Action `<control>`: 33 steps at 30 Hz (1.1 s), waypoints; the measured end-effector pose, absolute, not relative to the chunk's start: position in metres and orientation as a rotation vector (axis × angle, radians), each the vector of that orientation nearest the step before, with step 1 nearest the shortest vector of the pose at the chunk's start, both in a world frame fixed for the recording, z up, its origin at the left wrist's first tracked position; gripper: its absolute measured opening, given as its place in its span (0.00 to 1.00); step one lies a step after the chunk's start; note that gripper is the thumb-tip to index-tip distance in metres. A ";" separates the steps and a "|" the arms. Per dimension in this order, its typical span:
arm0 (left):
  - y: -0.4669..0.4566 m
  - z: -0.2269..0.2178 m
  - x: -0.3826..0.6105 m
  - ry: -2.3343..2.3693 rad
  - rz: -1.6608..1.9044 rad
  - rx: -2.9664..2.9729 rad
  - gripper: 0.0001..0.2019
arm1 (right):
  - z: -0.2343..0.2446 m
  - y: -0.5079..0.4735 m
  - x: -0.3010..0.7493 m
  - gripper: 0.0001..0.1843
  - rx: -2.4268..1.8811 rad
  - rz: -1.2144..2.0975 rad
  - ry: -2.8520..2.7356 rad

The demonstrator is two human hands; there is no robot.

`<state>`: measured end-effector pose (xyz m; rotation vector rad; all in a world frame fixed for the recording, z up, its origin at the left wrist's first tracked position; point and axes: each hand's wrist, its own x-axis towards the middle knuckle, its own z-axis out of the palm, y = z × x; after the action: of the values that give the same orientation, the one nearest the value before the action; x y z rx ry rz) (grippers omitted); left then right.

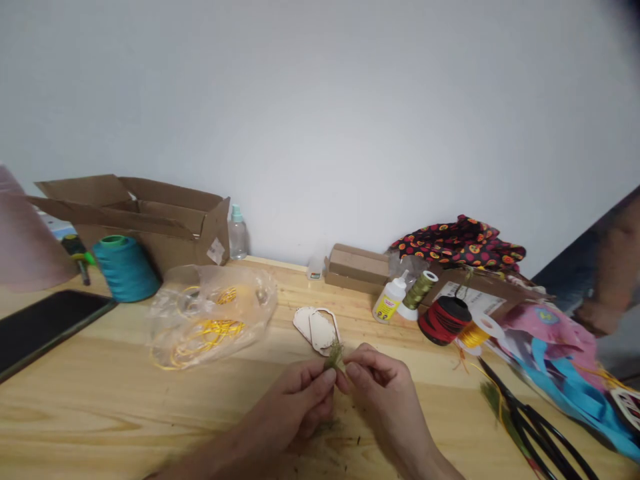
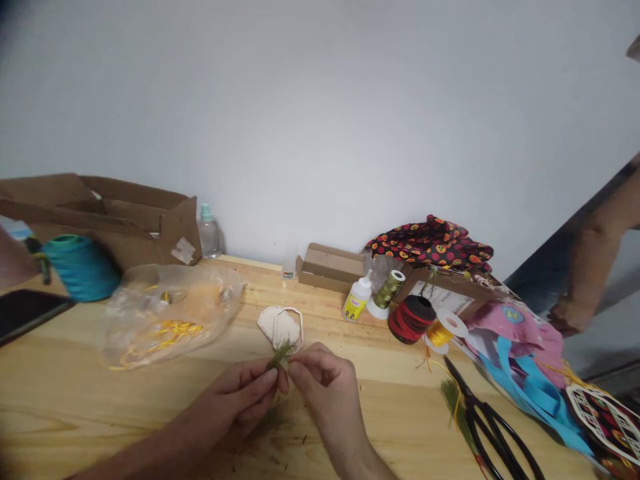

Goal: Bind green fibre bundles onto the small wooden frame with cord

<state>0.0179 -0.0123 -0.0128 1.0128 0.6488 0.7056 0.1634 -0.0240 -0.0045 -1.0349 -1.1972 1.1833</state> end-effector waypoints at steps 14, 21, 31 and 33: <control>-0.012 -0.013 0.017 0.693 0.672 1.069 0.15 | 0.002 -0.020 0.171 0.07 -1.167 1.098 -0.872; -0.014 -0.012 0.017 0.719 0.609 1.191 0.13 | 0.005 -0.025 0.165 0.06 -1.136 0.943 -1.241; -0.015 -0.014 0.017 0.703 0.555 1.277 0.13 | -0.004 -0.022 0.165 0.07 -1.129 0.984 -1.266; -0.015 -0.015 0.016 0.689 0.542 1.264 0.13 | -0.007 -0.020 0.168 0.08 -1.154 0.948 -1.275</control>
<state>0.0164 -0.0149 -0.0152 1.2637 0.6890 0.5421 0.1682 -0.0196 -0.0069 -1.1544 -1.2745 0.9478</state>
